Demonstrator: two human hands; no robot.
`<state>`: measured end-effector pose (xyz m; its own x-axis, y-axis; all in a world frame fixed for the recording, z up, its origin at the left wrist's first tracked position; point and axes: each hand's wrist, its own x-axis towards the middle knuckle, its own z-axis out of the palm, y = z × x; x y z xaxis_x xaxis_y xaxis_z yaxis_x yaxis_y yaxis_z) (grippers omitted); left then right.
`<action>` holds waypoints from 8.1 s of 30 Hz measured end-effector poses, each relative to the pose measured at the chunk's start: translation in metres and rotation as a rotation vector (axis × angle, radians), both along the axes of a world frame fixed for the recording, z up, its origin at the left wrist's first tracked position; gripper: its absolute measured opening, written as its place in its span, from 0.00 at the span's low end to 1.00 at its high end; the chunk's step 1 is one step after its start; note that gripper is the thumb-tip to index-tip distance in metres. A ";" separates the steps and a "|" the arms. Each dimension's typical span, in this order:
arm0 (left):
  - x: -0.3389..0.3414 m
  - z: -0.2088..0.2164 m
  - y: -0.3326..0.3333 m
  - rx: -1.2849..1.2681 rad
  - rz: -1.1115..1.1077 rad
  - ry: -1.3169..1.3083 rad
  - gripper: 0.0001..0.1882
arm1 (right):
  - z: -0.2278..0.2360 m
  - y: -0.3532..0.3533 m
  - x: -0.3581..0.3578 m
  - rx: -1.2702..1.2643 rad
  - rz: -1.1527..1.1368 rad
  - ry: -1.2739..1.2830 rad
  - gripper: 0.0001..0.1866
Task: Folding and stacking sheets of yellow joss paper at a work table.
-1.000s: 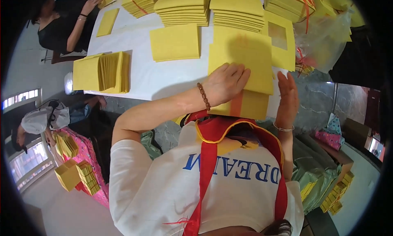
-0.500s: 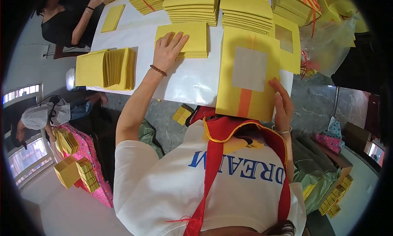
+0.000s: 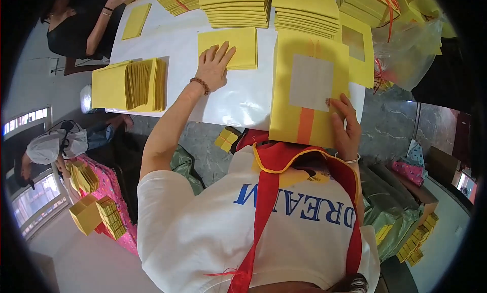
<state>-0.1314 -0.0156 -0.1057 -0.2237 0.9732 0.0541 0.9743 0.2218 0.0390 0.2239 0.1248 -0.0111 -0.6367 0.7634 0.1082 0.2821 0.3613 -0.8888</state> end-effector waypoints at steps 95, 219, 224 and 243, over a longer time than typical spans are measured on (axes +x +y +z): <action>0.146 0.133 0.019 0.048 -0.679 -0.647 0.24 | 0.066 -0.013 0.059 0.094 0.777 0.049 0.16; 0.177 0.109 0.069 0.099 -0.383 -0.264 0.39 | 0.005 0.035 -0.026 0.161 -0.093 -0.178 0.23; 0.176 0.106 0.069 0.098 -0.405 -0.229 0.38 | 0.021 0.015 -0.012 0.609 -0.003 -0.387 0.27; 0.151 0.103 0.066 0.170 -0.406 -0.757 0.32 | 0.005 -0.001 0.001 0.621 0.324 -0.519 0.27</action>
<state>0.0192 0.0507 -0.0024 0.1041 0.9775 0.1834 0.6756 -0.2048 0.7082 0.2249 0.1233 -0.0064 -0.8968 0.4350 0.0811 0.3959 0.8707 -0.2919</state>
